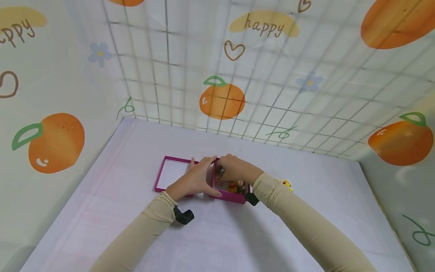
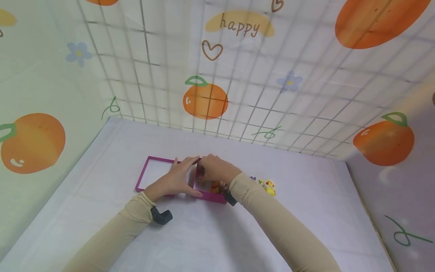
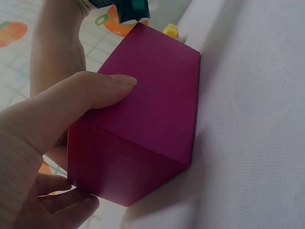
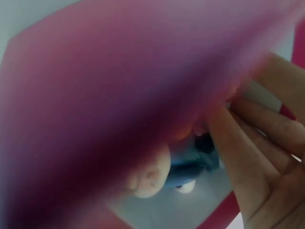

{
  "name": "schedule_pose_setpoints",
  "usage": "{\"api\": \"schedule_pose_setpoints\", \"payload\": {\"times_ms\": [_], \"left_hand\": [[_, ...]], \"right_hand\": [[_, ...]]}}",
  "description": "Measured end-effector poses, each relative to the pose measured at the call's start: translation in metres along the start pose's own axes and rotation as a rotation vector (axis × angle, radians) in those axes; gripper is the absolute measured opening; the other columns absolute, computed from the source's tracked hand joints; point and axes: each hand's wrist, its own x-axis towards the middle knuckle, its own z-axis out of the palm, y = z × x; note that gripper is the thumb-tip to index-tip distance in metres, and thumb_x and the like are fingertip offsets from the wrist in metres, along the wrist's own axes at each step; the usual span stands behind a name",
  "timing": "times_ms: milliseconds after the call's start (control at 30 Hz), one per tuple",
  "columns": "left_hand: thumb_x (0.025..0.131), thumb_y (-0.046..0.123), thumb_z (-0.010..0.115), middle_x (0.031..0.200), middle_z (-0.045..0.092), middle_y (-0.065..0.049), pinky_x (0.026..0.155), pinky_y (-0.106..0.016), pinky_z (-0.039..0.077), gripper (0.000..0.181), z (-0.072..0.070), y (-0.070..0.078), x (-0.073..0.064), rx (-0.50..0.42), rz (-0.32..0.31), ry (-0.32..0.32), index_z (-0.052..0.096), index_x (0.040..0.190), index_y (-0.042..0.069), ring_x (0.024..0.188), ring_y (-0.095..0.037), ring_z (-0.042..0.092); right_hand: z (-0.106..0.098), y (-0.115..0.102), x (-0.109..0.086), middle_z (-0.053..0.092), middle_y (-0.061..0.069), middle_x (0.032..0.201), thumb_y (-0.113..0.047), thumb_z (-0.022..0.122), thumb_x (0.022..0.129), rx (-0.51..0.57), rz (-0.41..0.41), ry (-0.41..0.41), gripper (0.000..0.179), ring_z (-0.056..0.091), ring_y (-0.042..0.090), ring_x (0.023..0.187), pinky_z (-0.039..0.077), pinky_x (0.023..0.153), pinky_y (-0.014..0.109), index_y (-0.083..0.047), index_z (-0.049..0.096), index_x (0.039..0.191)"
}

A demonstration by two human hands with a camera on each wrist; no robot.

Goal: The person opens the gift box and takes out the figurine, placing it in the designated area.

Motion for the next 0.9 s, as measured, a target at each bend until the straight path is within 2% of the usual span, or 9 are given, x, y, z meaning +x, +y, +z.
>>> {"api": "schedule_pose_setpoints", "payload": {"times_ms": [167, 400, 700, 900], "left_hand": [[0.070, 0.048, 0.094, 0.164, 0.038, -0.010, 0.126, -0.071, -0.002, 0.122, -0.0003, 0.0006, -0.0002, 0.004, 0.000, 0.001, 0.026, 0.163, 0.008, 0.154, -0.027, 0.036], [0.069, 0.048, 0.095, 0.164, 0.039, -0.011, 0.125, -0.073, -0.001, 0.123, -0.0006, 0.0015, -0.0009, 0.019, 0.010, 0.002, 0.026, 0.163, 0.008, 0.154, -0.027, 0.036], [0.069, 0.048, 0.095, 0.164, 0.039, -0.010, 0.126, -0.072, -0.002, 0.123, 0.0004, -0.0003, -0.0006, 0.007, 0.005, 0.002, 0.026, 0.163, 0.009, 0.154, -0.026, 0.036], [0.069, 0.047, 0.095, 0.164, 0.039, -0.010, 0.126, -0.071, -0.003, 0.122, 0.0005, 0.0007, -0.0010, -0.007, -0.002, 0.002, 0.026, 0.163, 0.009, 0.155, -0.027, 0.036]], "right_hand": [[0.0019, -0.0014, -0.0011, 0.078, 0.002, 0.095, -0.021, 0.088, 0.083, 0.020, 0.036, 0.007, 0.026, 0.072, 0.015, 0.086, 0.064, 0.086, 0.035, -0.007, 0.078, 0.103], [0.0030, -0.0021, -0.0032, 0.076, 0.000, 0.088, -0.021, 0.089, 0.083, 0.010, 0.020, 0.000, 0.022, 0.068, 0.011, 0.078, 0.062, 0.076, 0.029, -0.009, 0.076, 0.096], [0.0017, -0.0042, -0.0040, 0.076, 0.001, 0.087, -0.022, 0.088, 0.083, -0.021, 0.009, 0.003, 0.023, 0.068, 0.011, 0.077, 0.063, 0.077, 0.031, -0.008, 0.077, 0.096], [0.0004, -0.0051, -0.0053, 0.075, -0.001, 0.087, -0.026, 0.088, 0.082, -0.079, 0.026, 0.015, 0.027, 0.068, 0.012, 0.078, 0.063, 0.078, 0.031, -0.009, 0.077, 0.100]]}}
